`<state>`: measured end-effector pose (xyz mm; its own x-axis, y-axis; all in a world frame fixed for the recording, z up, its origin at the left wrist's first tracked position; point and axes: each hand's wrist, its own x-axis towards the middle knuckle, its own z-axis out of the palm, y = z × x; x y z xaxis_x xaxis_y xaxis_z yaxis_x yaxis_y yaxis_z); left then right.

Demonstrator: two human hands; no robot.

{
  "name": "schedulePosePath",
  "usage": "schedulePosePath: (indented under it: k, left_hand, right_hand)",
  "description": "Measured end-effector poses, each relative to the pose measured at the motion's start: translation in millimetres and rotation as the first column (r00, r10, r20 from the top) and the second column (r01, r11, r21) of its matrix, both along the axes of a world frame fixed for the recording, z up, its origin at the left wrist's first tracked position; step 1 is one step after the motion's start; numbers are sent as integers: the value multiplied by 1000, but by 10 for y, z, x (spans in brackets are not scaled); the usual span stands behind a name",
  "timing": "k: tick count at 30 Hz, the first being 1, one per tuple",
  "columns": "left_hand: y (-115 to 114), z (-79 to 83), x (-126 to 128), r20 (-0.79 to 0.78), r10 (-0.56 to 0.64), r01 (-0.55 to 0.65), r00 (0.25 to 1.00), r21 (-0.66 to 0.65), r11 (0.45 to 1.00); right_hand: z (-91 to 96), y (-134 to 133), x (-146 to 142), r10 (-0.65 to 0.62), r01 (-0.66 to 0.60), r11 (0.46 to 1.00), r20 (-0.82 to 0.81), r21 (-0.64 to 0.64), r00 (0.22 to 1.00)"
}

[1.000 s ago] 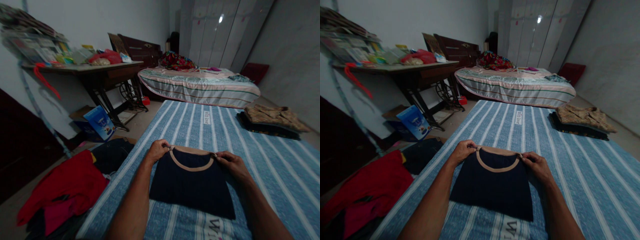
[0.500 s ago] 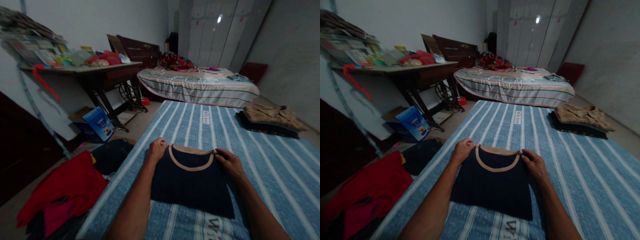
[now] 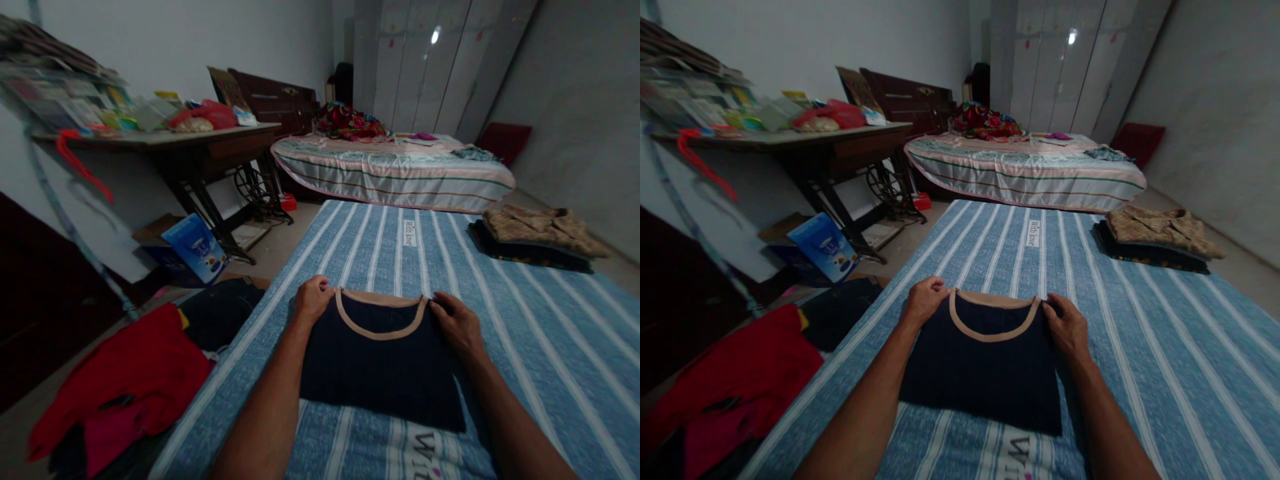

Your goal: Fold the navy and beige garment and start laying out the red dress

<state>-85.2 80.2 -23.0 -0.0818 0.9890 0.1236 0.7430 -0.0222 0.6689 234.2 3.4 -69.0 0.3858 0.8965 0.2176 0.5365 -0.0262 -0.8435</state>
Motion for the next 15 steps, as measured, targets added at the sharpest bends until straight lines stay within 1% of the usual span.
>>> schedulePosePath:
  k: [3, 5, 7, 9, 11, 13, 15]
  left_hand:
    - [9, -5, -1, -2, -6, 6, 1000, -5, 1000]
    - [15, -6, -2, -14, 0, -1, 1000, -17, 1000]
    - [15, -5, -1, -34, 6, -7, 999, -22, 1000]
    - [11, -2, 3, -48, 1, -1, 999, -14, 1000]
    - [5, 1, 10, -59, -10, 9, 998, -4, 1000]
    - [1, 6, 22, -76, -17, 18, 997, 1, 1000]
    - [0, 20, 37, -106, -16, 15, 994, -4, 1000]
  right_hand:
    - [23, -13, -5, -37, 31, 997, 91, 66, 995]
    - [35, -12, -12, -11, -12, 990, 162, 137, 987]
    - [40, -2, -24, 45, -88, 980, 232, 180, 972]
    - [35, 14, -40, 97, -151, 976, 308, 159, 947]
    - [28, 30, -56, 136, -188, 977, 380, 101, 915]
    - [31, 41, -70, 159, -201, 978, 428, 56, 890]
    - [52, 46, -83, 173, -202, 979, 436, 20, 883]
